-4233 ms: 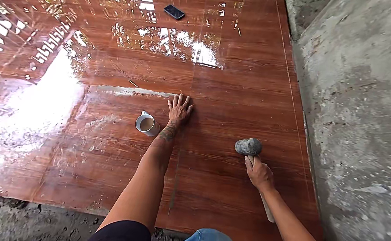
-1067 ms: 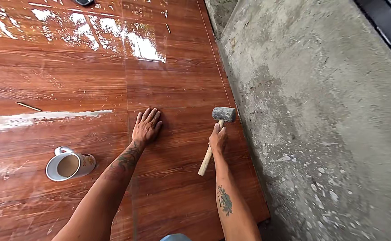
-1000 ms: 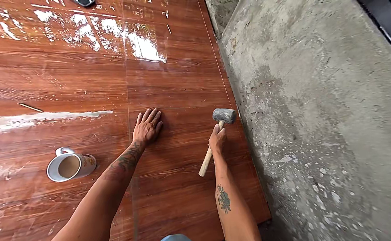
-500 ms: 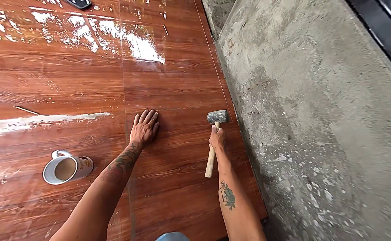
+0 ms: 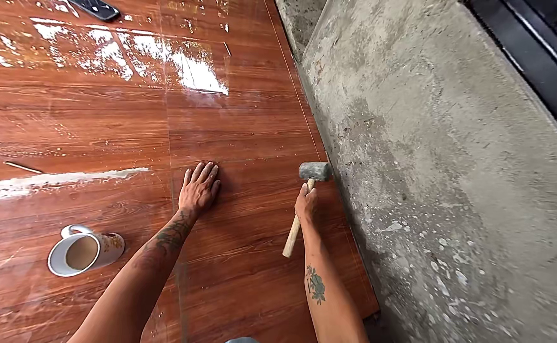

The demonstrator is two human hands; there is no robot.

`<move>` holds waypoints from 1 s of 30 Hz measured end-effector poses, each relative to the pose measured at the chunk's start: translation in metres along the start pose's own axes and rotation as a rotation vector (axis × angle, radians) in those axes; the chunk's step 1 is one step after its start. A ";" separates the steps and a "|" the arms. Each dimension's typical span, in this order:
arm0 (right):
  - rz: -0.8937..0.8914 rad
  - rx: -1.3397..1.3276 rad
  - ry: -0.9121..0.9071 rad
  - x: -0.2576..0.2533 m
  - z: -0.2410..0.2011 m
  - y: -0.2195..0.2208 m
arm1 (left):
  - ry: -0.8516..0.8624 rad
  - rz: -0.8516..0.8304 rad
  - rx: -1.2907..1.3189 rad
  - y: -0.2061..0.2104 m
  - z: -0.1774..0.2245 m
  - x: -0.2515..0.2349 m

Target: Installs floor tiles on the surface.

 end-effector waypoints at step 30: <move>-0.228 0.125 -0.229 0.105 -0.068 0.043 | -0.010 0.014 -0.013 0.003 -0.007 0.002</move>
Point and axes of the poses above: each hand's wrist, its own x-axis away from the middle knuckle, its own y-axis out of the palm, z = x × y, the point moved 9 cm from there along -x, towards the middle knuckle, and after that the axes turned 8 degrees about z, right-handed, at the moved point
